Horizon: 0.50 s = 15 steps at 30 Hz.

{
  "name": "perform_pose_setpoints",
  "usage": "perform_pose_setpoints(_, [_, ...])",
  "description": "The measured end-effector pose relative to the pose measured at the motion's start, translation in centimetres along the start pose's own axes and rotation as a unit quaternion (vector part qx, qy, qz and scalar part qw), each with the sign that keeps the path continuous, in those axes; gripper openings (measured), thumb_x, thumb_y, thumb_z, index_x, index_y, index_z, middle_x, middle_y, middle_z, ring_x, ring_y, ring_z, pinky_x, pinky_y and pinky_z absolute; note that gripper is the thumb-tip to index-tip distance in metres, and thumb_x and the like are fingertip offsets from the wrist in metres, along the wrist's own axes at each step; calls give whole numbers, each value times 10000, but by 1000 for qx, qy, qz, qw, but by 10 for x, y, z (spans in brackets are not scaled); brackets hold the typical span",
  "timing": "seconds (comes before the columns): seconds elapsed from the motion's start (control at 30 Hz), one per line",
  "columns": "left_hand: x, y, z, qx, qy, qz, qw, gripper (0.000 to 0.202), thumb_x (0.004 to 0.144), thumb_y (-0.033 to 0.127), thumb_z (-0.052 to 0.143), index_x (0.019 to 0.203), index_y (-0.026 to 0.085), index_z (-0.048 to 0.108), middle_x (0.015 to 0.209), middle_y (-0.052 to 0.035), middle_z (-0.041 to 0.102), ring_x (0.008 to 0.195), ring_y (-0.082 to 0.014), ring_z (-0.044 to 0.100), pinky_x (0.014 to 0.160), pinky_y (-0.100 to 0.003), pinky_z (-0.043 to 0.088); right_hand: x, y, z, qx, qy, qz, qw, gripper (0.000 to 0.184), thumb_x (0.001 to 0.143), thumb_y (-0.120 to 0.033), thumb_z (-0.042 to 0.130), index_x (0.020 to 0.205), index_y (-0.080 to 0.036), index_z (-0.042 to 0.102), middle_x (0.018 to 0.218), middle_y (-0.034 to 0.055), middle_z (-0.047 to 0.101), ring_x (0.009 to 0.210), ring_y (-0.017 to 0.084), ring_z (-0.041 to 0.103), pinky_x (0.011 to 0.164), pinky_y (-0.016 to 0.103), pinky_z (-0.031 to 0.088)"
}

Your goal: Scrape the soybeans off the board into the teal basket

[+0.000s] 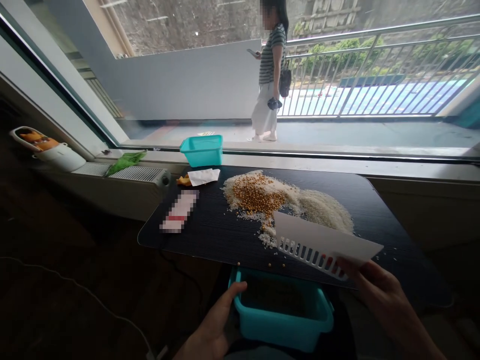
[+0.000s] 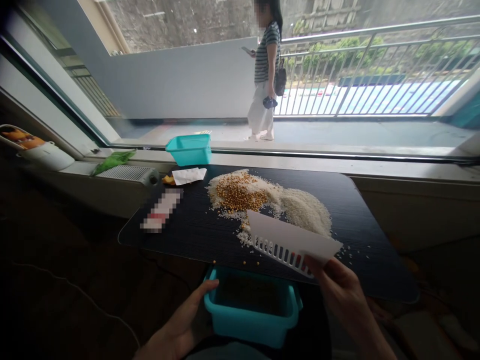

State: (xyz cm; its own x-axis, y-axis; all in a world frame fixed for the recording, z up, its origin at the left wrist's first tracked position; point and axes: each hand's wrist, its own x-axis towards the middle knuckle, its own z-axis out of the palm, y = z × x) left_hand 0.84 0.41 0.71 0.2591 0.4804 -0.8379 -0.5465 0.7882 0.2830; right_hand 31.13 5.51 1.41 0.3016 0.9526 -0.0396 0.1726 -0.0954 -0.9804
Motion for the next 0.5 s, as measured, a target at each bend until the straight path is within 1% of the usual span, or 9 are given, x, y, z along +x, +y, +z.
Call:
perform_pose_setpoints(0.1, [-2,1,3,2,4,-3,1000,532,749,425,715,1179,139,584,888,-104,736,866,-275,698,784,-357,538,-5,-1,1,10,-20,13,1000,311,624,-503,808,833,-272,815,832,28,796,804,304,751,749,379,630])
perform_pose_setpoints(0.2, [-4,1,5,4,10,-7,1000,505,774,417,688,1178,136,575,879,-102,735,824,-257,702,759,-340,538,-10,-3,2,22,-25,16,999,313,622,-504,814,843,-282,814,854,22,797,826,297,746,793,386,618])
perform_pose_setpoints(0.33, [-4,2,4,2,-9,-11,1000,467,804,412,654,1174,138,574,864,-91,739,817,-247,704,751,-325,535,-18,-10,6,24,-57,36,997,319,594,-512,831,799,-268,816,801,26,793,806,299,741,785,389,617])
perform_pose_setpoints(0.4, [-4,2,4,2,-20,-13,1000,469,802,409,658,1178,142,573,871,-89,742,824,-250,706,757,-327,533,-21,-14,9,33,-52,49,997,330,575,-519,842,783,-265,814,780,21,790,801,290,739,786,377,615])
perform_pose_setpoints(0.5, [-5,2,4,2,-18,-8,1000,490,796,408,669,1192,139,568,893,-94,747,843,-257,708,777,-337,531,-22,-22,14,42,-30,55,997,371,588,-537,832,836,-261,813,861,26,797,832,282,737,838,384,595])
